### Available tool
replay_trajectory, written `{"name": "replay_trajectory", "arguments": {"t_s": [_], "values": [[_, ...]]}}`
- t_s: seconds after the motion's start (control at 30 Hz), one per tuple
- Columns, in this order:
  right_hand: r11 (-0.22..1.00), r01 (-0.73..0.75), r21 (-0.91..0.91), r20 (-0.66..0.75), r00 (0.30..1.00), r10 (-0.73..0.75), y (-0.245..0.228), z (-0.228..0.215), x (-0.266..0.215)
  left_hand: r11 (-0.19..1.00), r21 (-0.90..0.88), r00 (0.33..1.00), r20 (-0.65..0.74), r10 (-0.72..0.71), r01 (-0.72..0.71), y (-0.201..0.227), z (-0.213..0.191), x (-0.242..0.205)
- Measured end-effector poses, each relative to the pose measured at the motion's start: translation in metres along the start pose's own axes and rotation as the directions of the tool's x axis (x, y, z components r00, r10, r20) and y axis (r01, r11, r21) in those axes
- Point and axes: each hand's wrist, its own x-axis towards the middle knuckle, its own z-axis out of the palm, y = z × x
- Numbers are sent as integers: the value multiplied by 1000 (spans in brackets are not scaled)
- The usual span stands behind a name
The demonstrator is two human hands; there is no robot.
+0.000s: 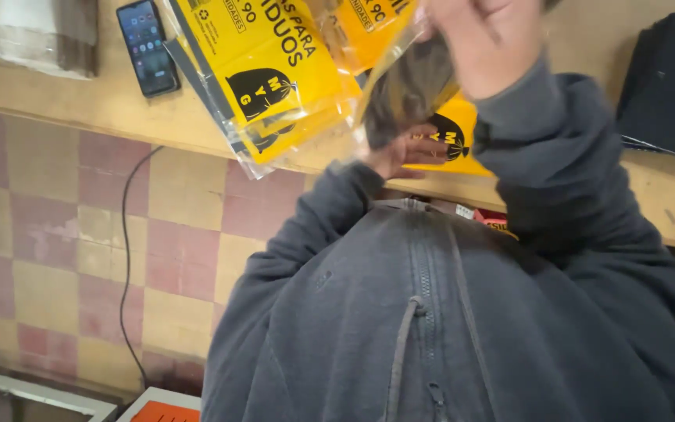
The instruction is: The person repeatedly folds black trash bags and places them into yellow-labeled clear plastic packaging on a wooden table. They stack the finished packages and occasionally move a red basket aside. A smartphone is visible on the table but not used.
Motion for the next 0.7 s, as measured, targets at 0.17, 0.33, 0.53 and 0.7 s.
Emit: {"name": "replay_trajectory", "arguments": {"t_s": [0.17,0.33,0.53,0.7], "values": [[952,253,173,107,956,-273,-56,2,13,829,-332,890,-95,446,-451,-8,-217,55],[965,115,-235,107,990,-92,69,-45,-92,545,484,417,-353,837,-684,182,-114,-127],[-159,-332,-930,-351,672,652,235,-205,-298,330,581,105,-589,801,744,199,-85,-149],[-192,-192,-963,-267,794,547,260,-235,-368,-320,846,746,-130,654,427,112,63,-15]]}}
